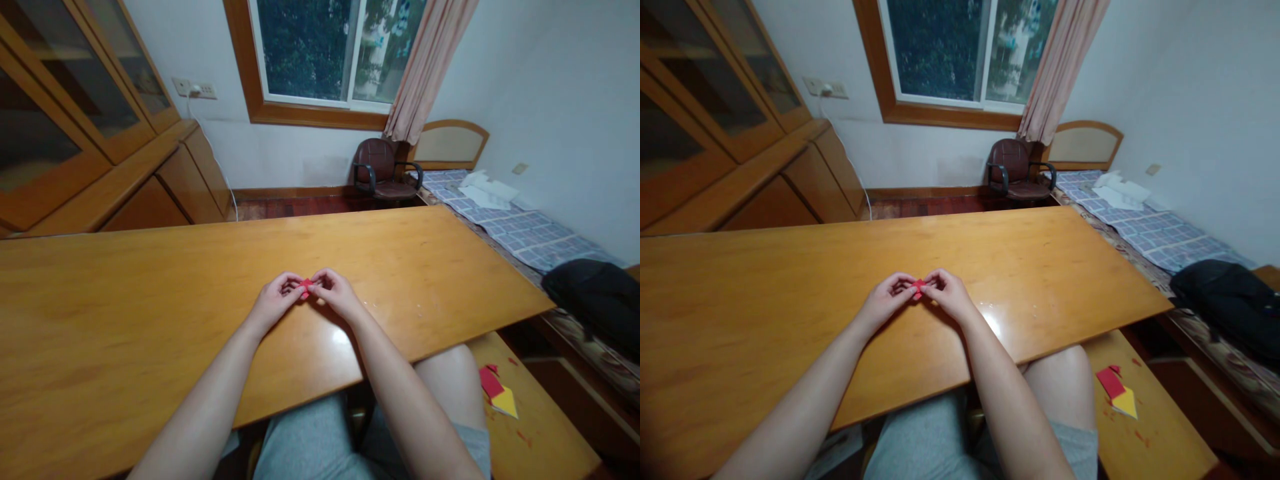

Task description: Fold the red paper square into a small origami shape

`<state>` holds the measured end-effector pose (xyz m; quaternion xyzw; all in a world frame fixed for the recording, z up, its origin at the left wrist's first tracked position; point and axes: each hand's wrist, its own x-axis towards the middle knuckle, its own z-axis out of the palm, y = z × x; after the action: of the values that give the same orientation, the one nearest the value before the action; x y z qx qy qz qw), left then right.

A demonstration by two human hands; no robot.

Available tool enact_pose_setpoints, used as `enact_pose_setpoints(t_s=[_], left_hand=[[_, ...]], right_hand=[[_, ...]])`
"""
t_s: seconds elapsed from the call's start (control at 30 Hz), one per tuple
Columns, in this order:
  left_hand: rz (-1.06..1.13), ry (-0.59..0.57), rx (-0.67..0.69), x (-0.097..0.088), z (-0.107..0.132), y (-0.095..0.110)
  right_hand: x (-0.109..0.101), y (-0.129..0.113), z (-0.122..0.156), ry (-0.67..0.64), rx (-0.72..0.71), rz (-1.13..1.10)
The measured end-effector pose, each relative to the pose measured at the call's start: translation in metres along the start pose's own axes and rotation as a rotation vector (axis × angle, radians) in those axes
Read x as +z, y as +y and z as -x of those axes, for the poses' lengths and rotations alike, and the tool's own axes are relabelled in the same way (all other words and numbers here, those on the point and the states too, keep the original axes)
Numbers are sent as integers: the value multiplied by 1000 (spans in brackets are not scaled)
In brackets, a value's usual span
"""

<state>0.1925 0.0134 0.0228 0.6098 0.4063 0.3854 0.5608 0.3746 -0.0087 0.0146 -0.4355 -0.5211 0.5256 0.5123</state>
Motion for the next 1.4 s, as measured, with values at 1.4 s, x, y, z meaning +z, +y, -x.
enact_pose_setpoints(t_s=[1.4], left_hand=[[-11, 24, 9, -1, -2, -1]], right_hand=[[-1, 1, -1, 13, -35, 64]])
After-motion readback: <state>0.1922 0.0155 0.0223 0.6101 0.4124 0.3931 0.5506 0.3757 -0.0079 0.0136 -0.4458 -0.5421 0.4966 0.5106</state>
